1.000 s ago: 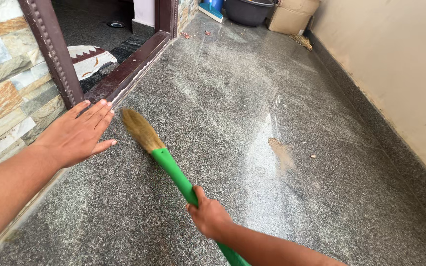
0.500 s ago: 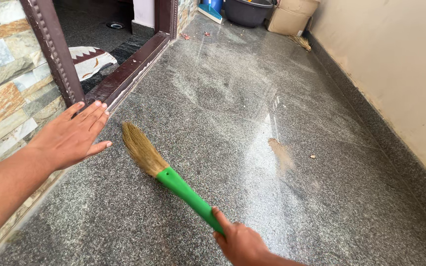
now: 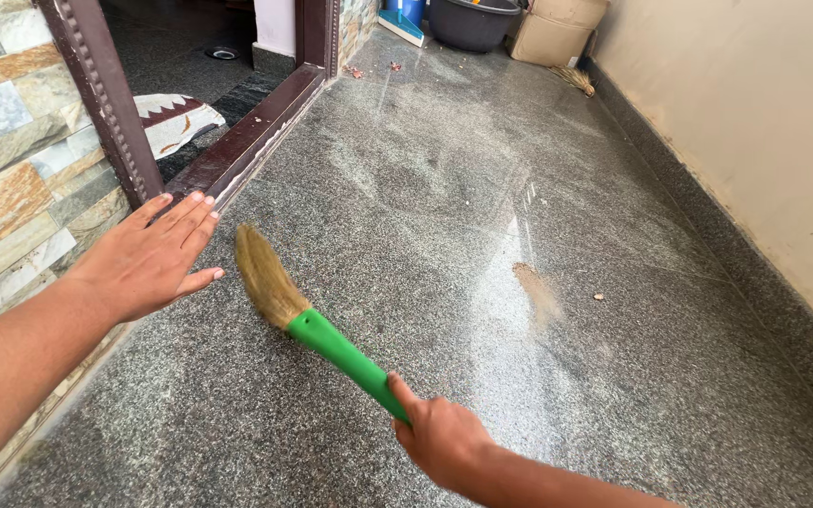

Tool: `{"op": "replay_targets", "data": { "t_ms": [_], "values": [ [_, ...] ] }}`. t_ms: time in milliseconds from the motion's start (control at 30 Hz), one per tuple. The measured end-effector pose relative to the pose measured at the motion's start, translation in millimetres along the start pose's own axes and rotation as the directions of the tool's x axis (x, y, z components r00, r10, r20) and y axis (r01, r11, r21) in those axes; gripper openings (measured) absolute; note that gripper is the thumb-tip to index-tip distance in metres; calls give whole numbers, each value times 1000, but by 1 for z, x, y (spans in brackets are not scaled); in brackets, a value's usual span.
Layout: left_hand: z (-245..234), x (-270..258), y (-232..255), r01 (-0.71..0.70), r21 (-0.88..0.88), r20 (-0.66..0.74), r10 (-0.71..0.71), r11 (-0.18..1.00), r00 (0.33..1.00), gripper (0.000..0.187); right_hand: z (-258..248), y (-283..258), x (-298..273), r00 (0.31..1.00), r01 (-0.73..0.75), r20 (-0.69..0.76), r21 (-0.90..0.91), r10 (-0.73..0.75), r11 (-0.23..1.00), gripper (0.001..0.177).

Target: The person sweeps debris from a stone floor using a broom with a green handle, moving the broom across different sections of the floor and along a wall edge.

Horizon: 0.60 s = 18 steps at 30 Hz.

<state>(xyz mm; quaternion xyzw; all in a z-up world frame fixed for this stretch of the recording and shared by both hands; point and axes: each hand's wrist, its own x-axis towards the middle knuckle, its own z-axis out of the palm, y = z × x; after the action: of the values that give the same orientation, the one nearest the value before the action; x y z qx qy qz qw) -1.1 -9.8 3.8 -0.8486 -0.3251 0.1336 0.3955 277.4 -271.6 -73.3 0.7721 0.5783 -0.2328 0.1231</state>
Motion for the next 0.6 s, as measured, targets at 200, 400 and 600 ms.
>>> {"op": "replay_targets", "data": {
  "t_ms": [200,400,600],
  "values": [
    [3,1,0,3,16,32,-3,1000,999,82,-7,30,-2,999,18,-47,-50,-20,999,65],
    [7,1,-1,16,-20,28,-16,1000,999,82,-31,39,28,988,-101,-117,-37,96,994,62],
    [5,1,-1,4,-17,18,-4,1000,1000,81,-16,6,13,999,-19,-29,18,20,1000,53]
  ]
}}
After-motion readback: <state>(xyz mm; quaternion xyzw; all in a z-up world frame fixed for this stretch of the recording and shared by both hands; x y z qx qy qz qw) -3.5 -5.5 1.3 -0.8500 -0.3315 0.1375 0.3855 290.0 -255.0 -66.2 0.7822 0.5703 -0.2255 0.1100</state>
